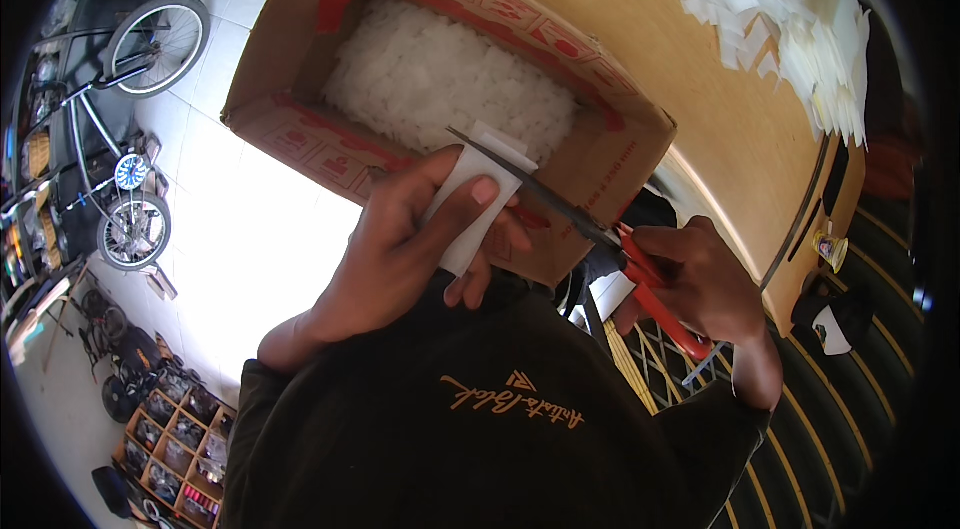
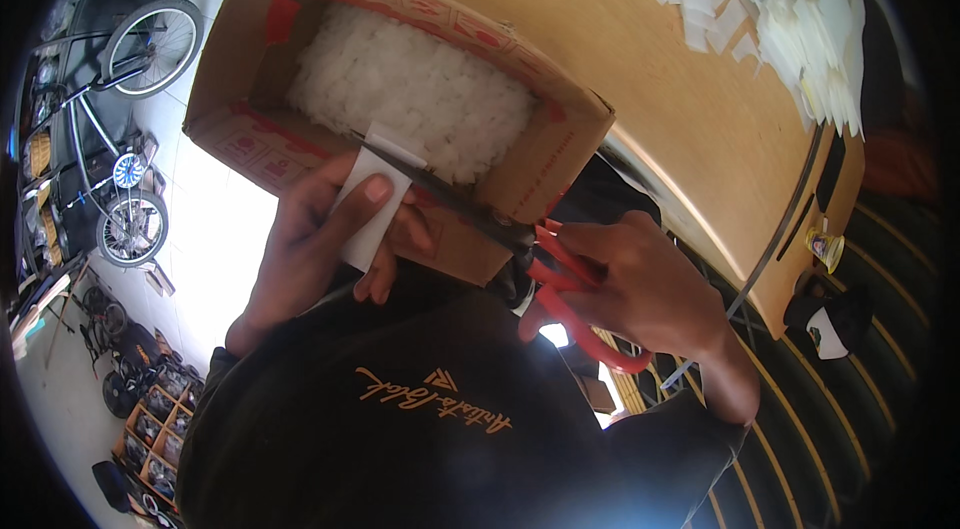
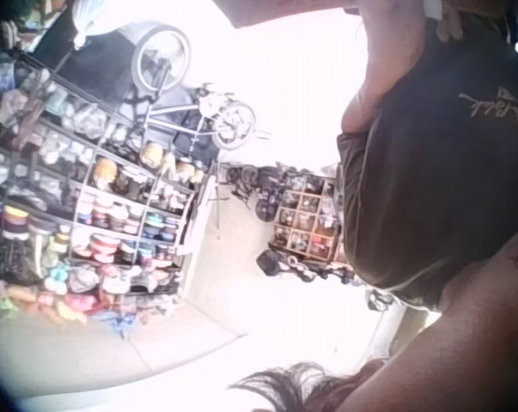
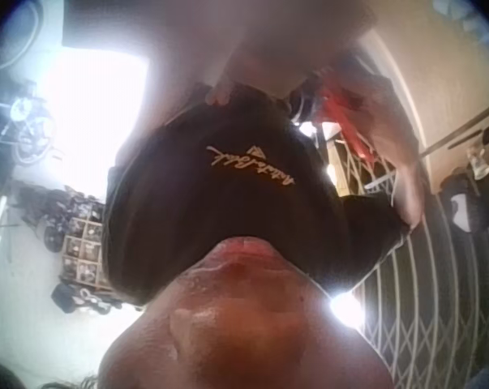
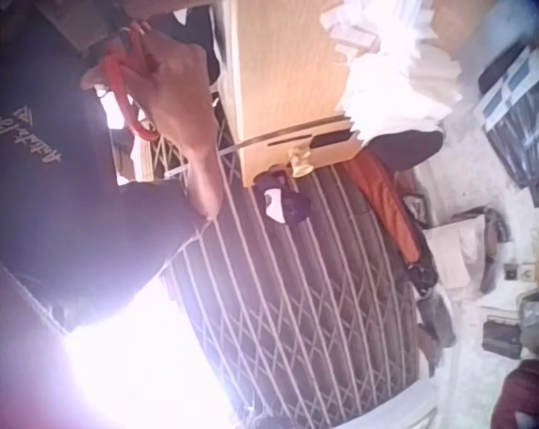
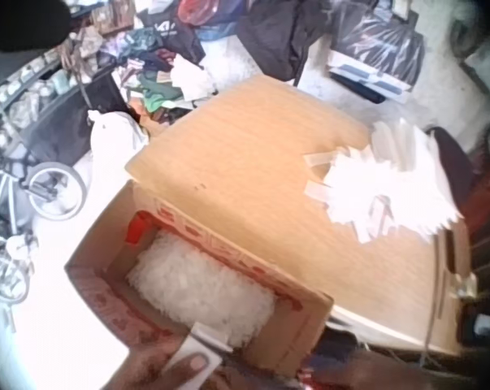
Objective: The person cuts small rectangular pieces from strips of white foam using a pair of shears and places them into a cardboard box.
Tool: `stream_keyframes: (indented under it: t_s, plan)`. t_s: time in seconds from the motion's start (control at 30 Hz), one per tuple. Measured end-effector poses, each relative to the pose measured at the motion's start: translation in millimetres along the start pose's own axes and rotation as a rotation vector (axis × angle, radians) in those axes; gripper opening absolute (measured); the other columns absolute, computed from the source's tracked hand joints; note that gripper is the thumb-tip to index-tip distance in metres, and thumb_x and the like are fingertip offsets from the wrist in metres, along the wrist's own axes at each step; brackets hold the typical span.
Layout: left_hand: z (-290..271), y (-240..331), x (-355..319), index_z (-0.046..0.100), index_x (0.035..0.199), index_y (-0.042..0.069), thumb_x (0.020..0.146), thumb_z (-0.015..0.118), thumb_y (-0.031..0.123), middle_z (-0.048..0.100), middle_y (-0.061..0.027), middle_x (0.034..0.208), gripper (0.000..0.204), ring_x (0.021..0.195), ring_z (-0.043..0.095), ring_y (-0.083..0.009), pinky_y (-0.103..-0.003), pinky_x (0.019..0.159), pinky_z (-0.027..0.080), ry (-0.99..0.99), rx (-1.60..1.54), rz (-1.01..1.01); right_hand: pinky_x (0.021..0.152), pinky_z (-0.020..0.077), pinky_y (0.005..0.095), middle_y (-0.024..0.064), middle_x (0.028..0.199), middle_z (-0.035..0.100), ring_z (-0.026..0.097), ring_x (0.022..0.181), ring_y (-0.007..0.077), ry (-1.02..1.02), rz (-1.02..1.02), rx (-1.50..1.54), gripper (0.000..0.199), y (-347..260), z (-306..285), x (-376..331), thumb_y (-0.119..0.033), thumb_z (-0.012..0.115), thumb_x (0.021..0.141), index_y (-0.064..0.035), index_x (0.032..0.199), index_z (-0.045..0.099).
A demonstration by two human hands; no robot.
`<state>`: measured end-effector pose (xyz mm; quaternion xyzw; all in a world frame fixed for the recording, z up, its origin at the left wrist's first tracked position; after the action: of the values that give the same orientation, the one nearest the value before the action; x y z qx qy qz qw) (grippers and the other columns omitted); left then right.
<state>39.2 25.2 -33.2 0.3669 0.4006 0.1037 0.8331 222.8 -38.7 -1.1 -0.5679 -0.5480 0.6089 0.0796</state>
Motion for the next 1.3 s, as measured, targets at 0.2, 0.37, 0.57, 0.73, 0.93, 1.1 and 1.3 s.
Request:
stream_keyframes:
  t_s: [0.2, 0.37, 0.57, 0.73, 0.93, 1.1, 1.3]
  plan:
    - [-2.4, -0.6, 2.9, 0.051, 0.106, -0.002, 0.102, 0.042, 0.025, 0.065, -0.0114, 0.082, 0.030, 0.050, 0.058, -0.0116, -0.022, 0.044, 0.042, 0.000, 0.035, -0.043, 0.045, 0.0430, 0.0282, 0.0066, 0.055, 0.061, 0.061, 0.046, 0.0202, 0.031, -0.034, -0.111, 0.027, 2.4, -4.2, 1.0, -0.021, 0.079, 0.072, 0.0001, 0.078, 0.063]
    - [-3.8, -0.4, 5.0, 0.051, 0.106, -0.002, 0.102, 0.041, 0.026, 0.064, -0.0102, 0.080, 0.031, 0.050, 0.058, -0.0113, -0.022, 0.044, 0.042, 0.006, 0.037, -0.044, 0.044, 0.0431, 0.0282, 0.0077, 0.056, 0.060, 0.059, 0.044, 0.0202, 0.033, 0.024, -0.012, 0.029, 8.7, -6.3, -0.9, -0.021, 0.081, 0.071, -0.0009, 0.081, 0.063]
    - [-4.2, 0.3, 4.3, 0.051, 0.105, -0.001, 0.103, 0.040, 0.026, 0.063, -0.0093, 0.079, 0.029, 0.050, 0.056, -0.0109, -0.022, 0.044, 0.040, 0.032, -0.013, -0.029, 0.051, 0.0444, 0.0321, 0.0062, 0.061, 0.060, 0.060, 0.051, 0.0238, -0.119, -0.014, -0.025, 0.060, 18.6, -0.9, -4.3, -0.032, 0.092, 0.052, -0.0034, 0.089, 0.054]
    - [-7.3, -3.7, 6.6, 0.051, 0.106, 0.002, 0.100, 0.046, 0.026, 0.061, -0.0092, 0.078, 0.026, 0.049, 0.055, -0.0122, -0.021, 0.044, 0.036, 0.071, -0.070, 0.059, 0.051, 0.0436, 0.0326, 0.0043, 0.058, 0.056, 0.058, 0.051, 0.0240, -0.079, 0.018, -0.120, 0.077, 18.0, -1.6, -7.2, -0.045, 0.093, 0.041, -0.0049, 0.090, 0.051]
    - [-8.1, -0.2, 7.4, 0.044, 0.114, 0.003, 0.099, 0.046, 0.022, 0.058, -0.0091, 0.079, 0.024, 0.051, 0.055, -0.0124, -0.020, 0.045, 0.036, 0.130, 0.033, 0.139, 0.049, 0.0419, 0.0319, 0.0025, 0.056, 0.053, 0.055, 0.047, 0.0229, -0.068, -0.014, -0.165, 0.076, 18.9, 0.7, -5.2, -0.051, 0.091, 0.044, -0.0057, 0.089, 0.051]
    - [-6.3, 0.5, 7.1, 0.029, 0.119, 0.003, 0.099, 0.047, 0.016, 0.061, -0.0094, 0.080, 0.030, 0.054, 0.054, -0.0105, -0.021, 0.049, 0.036, 0.096, -0.014, 0.146, 0.047, 0.0404, 0.0335, 0.0010, 0.054, 0.052, 0.055, 0.046, 0.0225, -0.057, -0.039, -0.250, 0.076, 11.6, -0.2, -2.7, -0.053, 0.090, 0.045, -0.0060, 0.090, 0.052]
    - [-1.7, -5.7, 9.9, 0.028, 0.117, 0.005, 0.098, 0.048, 0.017, 0.059, -0.0137, 0.078, 0.029, 0.048, 0.055, -0.0148, -0.021, 0.042, 0.035, 0.065, -0.046, 0.160, 0.046, 0.0399, 0.0324, -0.0003, 0.054, 0.054, 0.056, 0.045, 0.0225, 0.025, -0.108, -0.282, 0.074, 6.0, -1.9, -3.2, -0.054, 0.088, 0.049, -0.0050, 0.093, 0.055]
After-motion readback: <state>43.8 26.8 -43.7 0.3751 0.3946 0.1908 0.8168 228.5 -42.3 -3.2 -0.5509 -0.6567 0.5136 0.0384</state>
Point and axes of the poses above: each hand's wrist, its own x-axis towards the middle knuckle, its own z-axis out of the palm, y = z × x, the point moved 7 cm from there along x, towards the middle knuckle
